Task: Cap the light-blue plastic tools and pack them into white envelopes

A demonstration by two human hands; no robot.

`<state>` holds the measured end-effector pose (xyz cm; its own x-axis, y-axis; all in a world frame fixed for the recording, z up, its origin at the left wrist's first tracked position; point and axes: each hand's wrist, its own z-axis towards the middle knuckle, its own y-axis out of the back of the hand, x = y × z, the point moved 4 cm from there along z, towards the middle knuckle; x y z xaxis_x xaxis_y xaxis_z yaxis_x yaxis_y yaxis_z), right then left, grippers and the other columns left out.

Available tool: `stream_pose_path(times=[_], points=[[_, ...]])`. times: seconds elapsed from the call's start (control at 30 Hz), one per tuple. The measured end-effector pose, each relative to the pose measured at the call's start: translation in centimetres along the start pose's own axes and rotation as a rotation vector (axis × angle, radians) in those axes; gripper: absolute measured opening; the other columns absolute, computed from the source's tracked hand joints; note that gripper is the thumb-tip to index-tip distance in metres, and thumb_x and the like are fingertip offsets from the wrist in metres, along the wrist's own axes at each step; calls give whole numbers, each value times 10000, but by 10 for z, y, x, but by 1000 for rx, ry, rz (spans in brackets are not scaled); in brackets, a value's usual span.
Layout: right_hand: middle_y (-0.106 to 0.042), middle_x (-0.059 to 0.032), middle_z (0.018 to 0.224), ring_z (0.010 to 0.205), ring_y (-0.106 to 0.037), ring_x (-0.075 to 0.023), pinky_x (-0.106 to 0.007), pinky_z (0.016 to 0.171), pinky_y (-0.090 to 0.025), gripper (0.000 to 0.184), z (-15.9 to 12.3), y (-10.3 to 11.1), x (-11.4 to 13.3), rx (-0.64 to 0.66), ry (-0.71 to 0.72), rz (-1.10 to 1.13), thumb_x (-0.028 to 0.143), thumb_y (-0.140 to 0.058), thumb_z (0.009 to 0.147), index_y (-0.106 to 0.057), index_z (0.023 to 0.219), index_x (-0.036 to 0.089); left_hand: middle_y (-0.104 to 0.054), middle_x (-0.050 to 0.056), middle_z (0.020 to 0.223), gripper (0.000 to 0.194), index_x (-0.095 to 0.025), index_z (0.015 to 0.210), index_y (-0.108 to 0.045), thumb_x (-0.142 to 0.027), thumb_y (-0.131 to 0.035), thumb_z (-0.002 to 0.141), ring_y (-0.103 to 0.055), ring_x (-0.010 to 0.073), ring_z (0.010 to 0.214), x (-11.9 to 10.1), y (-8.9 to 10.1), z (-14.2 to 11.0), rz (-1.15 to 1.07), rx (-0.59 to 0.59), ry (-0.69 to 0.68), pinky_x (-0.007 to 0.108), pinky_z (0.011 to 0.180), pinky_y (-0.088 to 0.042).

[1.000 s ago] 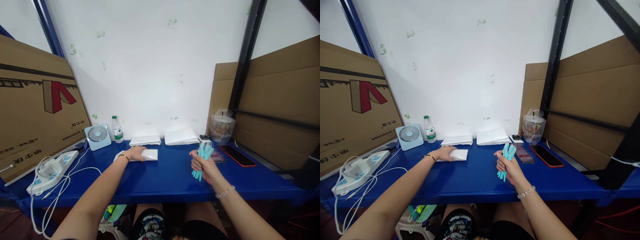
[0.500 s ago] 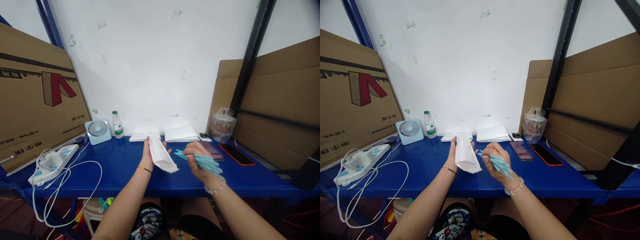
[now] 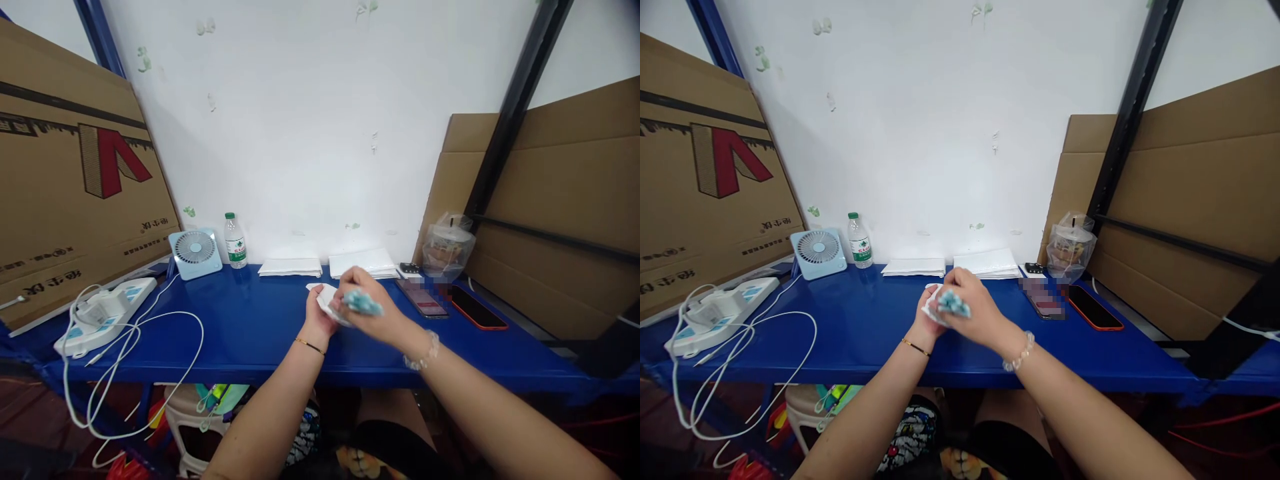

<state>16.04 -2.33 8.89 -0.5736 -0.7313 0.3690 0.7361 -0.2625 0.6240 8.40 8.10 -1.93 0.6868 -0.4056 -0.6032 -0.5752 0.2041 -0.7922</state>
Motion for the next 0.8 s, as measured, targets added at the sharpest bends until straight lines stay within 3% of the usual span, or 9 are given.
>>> stream_pose_path(times=[0.1,0.17,0.23,0.4,0.53,0.63,0.8], points=[[-567,-33,875,788,-547,-162,-305,714,-464,116,25,10,-13,175,-186,186,287,-612,781,-612,852,195,-623,82,743,143,-146,795,-554,-255,-511,712,-621,217,709,5,-11,4,-191,-40,94,356,658,-520],[-578,-31,913,832,-558,-163,-298,741,-455,115,37,17,-16,316,-193,209,252,-648,738,-637,836,193,-642,103,822,201,-136,879,-570,-227,-502,714,-634,239,775,4,-21,3,-261,-14,94,377,682,-523],[-593,-33,933,859,-562,-169,-294,743,-444,128,46,25,-19,374,-185,183,237,-665,715,-658,835,195,-645,112,855,235,-133,928,-569,-199,-476,722,-639,243,802,0,-30,2,-321,5,69,382,690,-527],[-633,-34,945,859,-565,-183,-294,698,-432,285,57,35,-24,405,-144,81,322,-736,653,-681,913,219,-632,134,951,301,-128,1002,-553,-182,-432,732,-633,268,883,-5,-39,-2,-395,44,57,387,674,-538],[-644,-38,934,834,-566,-179,-295,678,-430,335,58,42,-21,372,-127,78,387,-733,661,-677,944,217,-623,127,934,278,-147,979,-543,-206,-428,733,-629,271,859,-6,-35,-2,-434,-33,52,402,652,-540],[-630,-48,962,872,-564,-182,-315,742,-441,305,53,49,-13,309,-65,121,419,-692,718,-666,939,210,-619,127,915,259,-148,959,-541,-248,-410,760,-627,267,830,-6,-34,-3,-489,-55,52,410,655,-538],[-590,-52,1045,927,-546,-184,-318,787,-440,148,34,40,-3,390,103,14,353,-656,768,-654,813,212,-613,133,842,279,-133,896,-553,-337,-404,779,-615,265,750,-10,-29,-9,-483,-75,50,377,556,-516]])
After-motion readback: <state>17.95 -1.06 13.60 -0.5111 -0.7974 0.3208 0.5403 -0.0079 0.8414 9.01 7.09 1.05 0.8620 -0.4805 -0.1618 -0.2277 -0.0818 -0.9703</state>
